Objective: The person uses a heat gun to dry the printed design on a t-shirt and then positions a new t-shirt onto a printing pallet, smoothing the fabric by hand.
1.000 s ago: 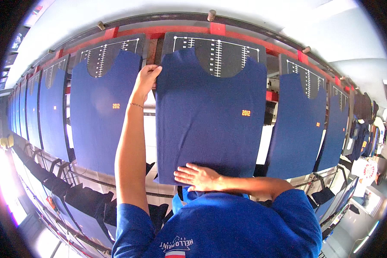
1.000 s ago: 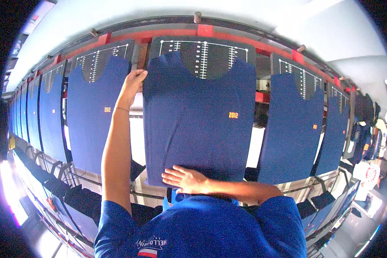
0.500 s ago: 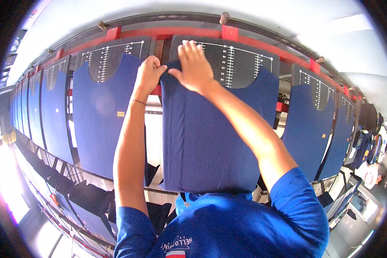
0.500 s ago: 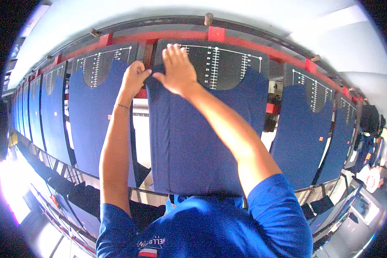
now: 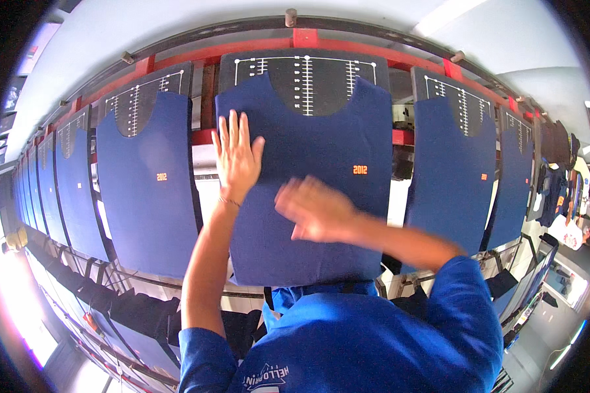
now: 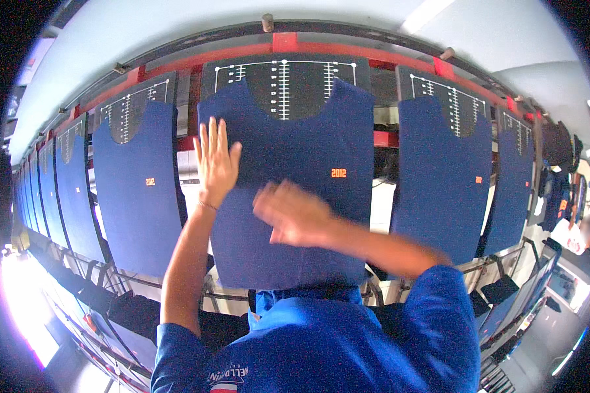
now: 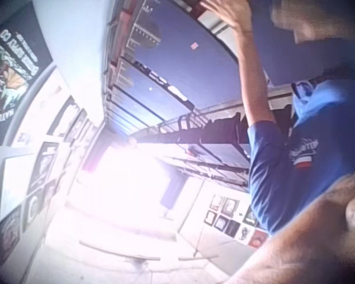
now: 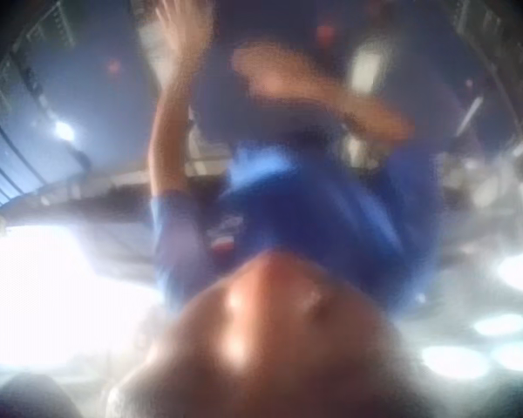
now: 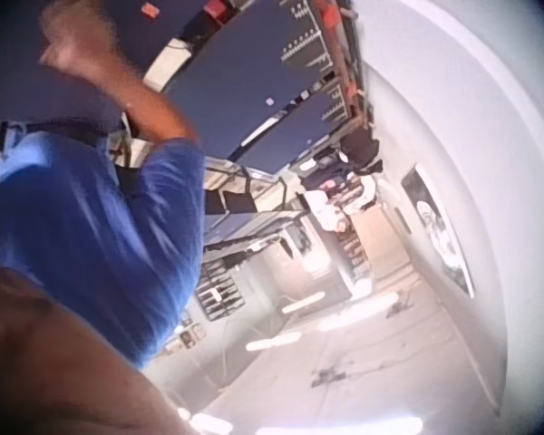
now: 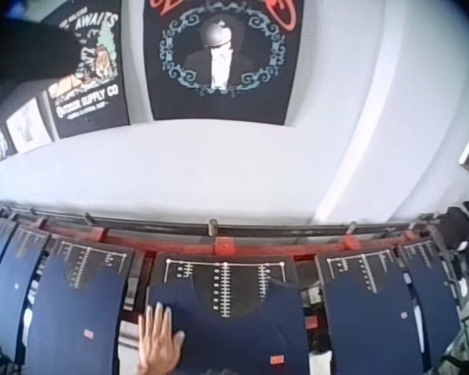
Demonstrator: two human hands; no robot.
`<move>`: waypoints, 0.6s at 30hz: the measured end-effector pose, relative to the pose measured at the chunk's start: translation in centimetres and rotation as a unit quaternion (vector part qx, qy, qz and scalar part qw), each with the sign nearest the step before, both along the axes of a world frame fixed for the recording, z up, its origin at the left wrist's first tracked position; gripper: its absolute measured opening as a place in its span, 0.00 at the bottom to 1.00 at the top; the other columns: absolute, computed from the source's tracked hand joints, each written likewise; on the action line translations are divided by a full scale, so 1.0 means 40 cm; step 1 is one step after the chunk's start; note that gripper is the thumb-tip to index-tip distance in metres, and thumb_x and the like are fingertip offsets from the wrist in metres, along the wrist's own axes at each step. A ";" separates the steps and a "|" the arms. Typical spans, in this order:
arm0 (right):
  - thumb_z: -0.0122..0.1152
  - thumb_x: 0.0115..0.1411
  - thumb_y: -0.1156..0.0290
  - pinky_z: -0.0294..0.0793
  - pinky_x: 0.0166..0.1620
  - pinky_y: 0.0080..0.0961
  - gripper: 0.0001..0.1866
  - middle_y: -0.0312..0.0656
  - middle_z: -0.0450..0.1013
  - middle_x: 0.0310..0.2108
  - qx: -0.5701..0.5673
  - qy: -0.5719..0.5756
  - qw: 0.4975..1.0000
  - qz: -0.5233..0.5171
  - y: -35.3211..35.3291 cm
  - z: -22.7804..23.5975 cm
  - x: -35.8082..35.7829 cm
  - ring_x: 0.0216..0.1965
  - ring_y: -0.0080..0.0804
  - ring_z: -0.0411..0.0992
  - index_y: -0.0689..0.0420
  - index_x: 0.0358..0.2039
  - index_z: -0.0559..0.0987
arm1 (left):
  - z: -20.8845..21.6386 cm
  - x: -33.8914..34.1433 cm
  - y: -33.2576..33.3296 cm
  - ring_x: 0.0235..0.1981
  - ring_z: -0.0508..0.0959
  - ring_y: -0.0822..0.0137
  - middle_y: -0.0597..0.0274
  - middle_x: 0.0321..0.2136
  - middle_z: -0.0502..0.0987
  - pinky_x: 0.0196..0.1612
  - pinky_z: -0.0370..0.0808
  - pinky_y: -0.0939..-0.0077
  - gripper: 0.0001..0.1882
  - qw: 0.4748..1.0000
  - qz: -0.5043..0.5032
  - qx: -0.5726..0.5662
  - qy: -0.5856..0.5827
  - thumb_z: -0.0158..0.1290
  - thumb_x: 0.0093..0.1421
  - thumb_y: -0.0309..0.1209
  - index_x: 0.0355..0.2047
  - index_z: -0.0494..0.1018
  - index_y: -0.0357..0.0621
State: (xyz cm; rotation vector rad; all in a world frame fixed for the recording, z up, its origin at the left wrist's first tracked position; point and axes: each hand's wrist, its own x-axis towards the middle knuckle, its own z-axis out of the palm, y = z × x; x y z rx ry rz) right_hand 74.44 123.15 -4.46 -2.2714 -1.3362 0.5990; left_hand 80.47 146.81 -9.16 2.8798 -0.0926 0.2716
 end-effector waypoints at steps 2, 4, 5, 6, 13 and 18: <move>0.64 0.53 0.51 0.52 0.67 0.52 0.41 0.55 0.60 0.63 -0.067 -0.177 0.973 -0.129 -0.131 0.042 0.227 0.66 0.55 0.55 0.63 0.60 0.64 | 0.019 -0.086 -0.090 0.67 0.53 0.41 0.42 0.66 0.56 0.68 0.48 0.44 0.35 0.999 -0.006 0.014 0.028 0.52 0.62 0.45 0.64 0.59 0.35; 0.56 0.59 0.48 0.47 0.70 0.47 0.40 0.56 0.54 0.66 -0.047 -0.282 0.933 -0.219 -0.305 -0.076 0.411 0.68 0.54 0.49 0.66 0.62 0.60 | 0.064 -0.175 -0.222 0.68 0.54 0.42 0.42 0.66 0.56 0.68 0.50 0.44 0.37 0.995 -0.049 0.012 0.092 0.52 0.61 0.46 0.64 0.58 0.37; 0.48 0.65 0.45 0.44 0.71 0.44 0.41 0.55 0.50 0.68 -0.055 -0.314 0.917 -0.239 -0.364 -0.116 0.480 0.71 0.52 0.45 0.65 0.66 0.56 | 0.087 -0.228 -0.299 0.67 0.54 0.42 0.43 0.66 0.56 0.67 0.51 0.45 0.37 0.988 -0.080 0.012 0.135 0.53 0.61 0.46 0.64 0.59 0.38; 0.39 0.67 0.41 0.42 0.72 0.43 0.42 0.53 0.47 0.70 -0.083 -0.325 0.912 -0.238 -0.376 -0.126 0.515 0.72 0.47 0.42 0.64 0.68 0.53 | 0.103 -0.297 -0.369 0.67 0.55 0.44 0.46 0.65 0.58 0.67 0.52 0.46 0.37 0.973 -0.158 -0.004 0.170 0.54 0.60 0.47 0.64 0.59 0.41; 0.40 0.64 0.39 0.40 0.71 0.49 0.44 0.56 0.48 0.69 -0.075 -0.186 0.975 -0.099 -0.296 -0.036 0.097 0.71 0.53 0.44 0.66 0.66 0.56 | 0.068 -0.643 -0.349 0.65 0.60 0.55 0.60 0.63 0.63 0.64 0.57 0.49 0.34 0.939 -0.269 -0.090 0.196 0.57 0.54 0.50 0.60 0.67 0.54; 0.41 0.65 0.39 0.47 0.69 0.50 0.40 0.46 0.54 0.69 -0.094 -0.095 0.990 -0.044 -0.275 -0.020 -0.398 0.70 0.46 0.50 0.57 0.65 0.62 | 0.047 -0.857 -0.010 0.68 0.48 0.36 0.36 0.68 0.48 0.68 0.44 0.43 0.35 0.973 0.096 -0.093 0.190 0.45 0.64 0.40 0.66 0.51 0.34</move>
